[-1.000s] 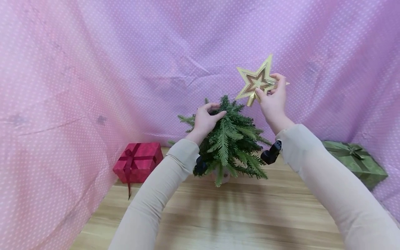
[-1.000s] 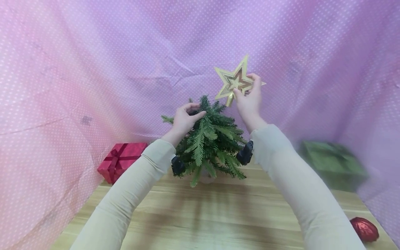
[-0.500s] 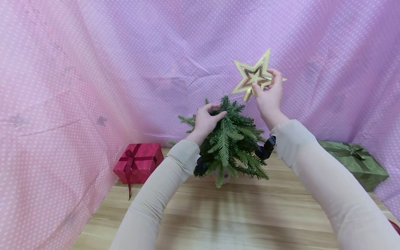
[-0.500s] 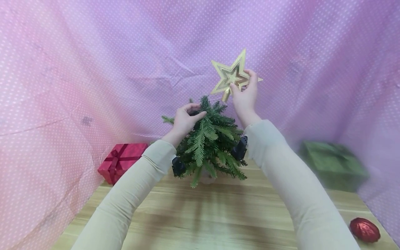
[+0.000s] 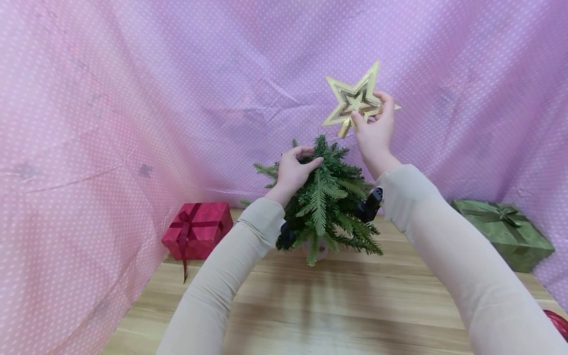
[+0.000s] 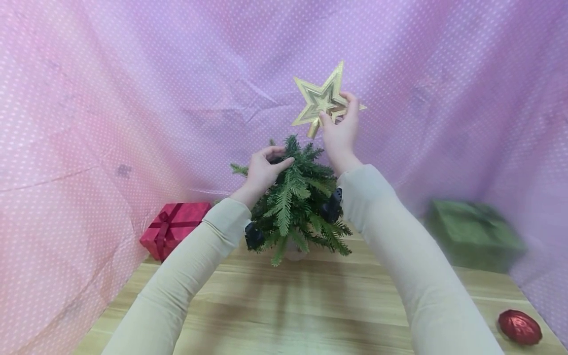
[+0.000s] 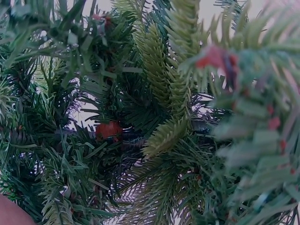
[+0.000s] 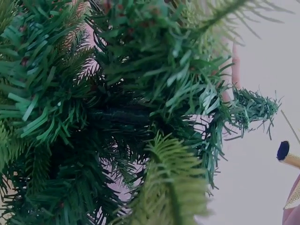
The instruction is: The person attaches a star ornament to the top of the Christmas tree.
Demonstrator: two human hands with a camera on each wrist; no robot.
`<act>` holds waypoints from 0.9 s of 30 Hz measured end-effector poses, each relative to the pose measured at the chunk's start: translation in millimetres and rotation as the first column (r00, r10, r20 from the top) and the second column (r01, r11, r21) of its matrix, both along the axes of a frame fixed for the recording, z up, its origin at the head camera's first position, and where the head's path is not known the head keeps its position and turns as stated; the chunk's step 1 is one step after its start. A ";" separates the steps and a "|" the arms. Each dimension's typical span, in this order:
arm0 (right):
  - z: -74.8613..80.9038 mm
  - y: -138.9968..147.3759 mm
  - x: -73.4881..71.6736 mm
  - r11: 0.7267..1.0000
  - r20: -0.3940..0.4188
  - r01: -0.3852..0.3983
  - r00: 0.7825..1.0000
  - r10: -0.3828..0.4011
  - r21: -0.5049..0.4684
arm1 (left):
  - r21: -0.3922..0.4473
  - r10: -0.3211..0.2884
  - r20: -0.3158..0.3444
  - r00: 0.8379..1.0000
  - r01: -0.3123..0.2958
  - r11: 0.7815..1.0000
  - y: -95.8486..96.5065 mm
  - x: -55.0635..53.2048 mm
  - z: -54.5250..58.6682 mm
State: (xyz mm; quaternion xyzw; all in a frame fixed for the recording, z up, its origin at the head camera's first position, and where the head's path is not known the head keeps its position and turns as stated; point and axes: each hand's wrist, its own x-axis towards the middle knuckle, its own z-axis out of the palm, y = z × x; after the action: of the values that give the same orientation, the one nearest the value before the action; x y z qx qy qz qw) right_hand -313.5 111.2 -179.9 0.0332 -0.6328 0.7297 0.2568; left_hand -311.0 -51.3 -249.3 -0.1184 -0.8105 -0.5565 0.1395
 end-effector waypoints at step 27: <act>4.9 -21.3 0.3 0.998 -0.044 -0.059 0.997 0.059 0.002 | 0.008 0.006 -0.007 1.000 -0.006 1.000 0.6 0.0 -1.4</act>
State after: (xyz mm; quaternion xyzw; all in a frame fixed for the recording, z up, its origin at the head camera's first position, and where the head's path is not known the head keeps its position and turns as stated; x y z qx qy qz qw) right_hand -313.2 89.9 -174.9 0.0681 -0.6258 0.7360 0.2490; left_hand -311.0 -50.6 -250.8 -0.1173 -0.8081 -0.5589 0.1446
